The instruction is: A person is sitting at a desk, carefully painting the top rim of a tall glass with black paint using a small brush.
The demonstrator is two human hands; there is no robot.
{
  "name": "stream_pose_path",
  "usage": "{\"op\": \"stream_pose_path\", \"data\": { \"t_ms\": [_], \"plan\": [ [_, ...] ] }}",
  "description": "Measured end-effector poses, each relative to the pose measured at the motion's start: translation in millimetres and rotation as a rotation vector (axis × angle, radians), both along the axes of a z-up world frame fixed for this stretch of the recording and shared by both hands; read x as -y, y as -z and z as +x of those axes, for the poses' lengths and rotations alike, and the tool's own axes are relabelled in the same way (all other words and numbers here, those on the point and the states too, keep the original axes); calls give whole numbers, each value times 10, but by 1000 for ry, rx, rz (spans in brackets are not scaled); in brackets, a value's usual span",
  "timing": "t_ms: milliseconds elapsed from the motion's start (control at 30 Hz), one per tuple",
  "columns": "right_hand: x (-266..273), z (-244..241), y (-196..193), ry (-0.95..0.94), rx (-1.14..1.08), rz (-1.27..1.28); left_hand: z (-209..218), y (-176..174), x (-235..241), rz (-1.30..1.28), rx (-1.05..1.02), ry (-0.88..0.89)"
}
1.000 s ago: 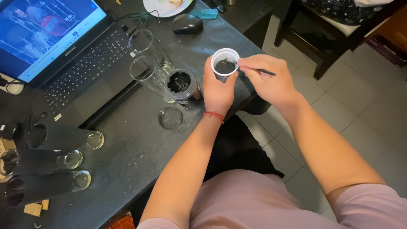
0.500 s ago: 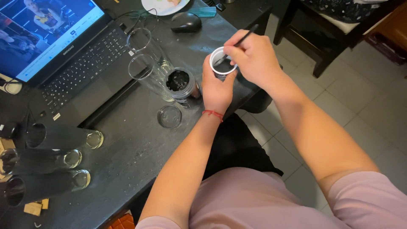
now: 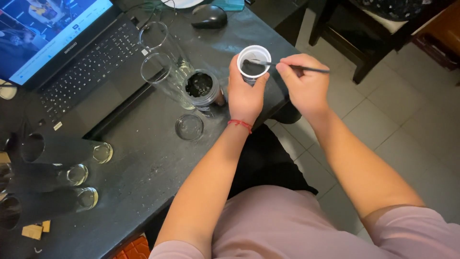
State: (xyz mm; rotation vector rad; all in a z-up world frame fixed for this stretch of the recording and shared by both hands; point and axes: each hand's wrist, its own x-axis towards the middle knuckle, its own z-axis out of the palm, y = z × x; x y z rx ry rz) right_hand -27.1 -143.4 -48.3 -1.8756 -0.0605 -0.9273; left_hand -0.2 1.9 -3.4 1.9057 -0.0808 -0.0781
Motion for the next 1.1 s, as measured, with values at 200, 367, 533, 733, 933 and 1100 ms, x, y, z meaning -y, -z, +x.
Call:
{"op": "stream_pose_path", "data": {
  "t_ms": [200, 367, 533, 733, 933, 1100],
  "plan": [
    [-204, -87, -100, -85, -16, 105, 0, -17, 1, -24, -5, 2],
    [-138, -96, -89, -223, 21, 131, 0, 20, 22, -15, -1, 7],
    [-92, -121, -164, -255, -81, 59, 7, 28, 19, -7, 7, 7],
    [-95, -62, -55, -122, 139, -38, 30, 24, 25, 11, 9, 2],
    [-12, 26, 72, -38, 161, -80, -5, -33, 28, 34, -1, -9],
    [34, 93, 37, 0, 179, -111, 21, 14, 28, 30, 6, -10]
  ]
}}
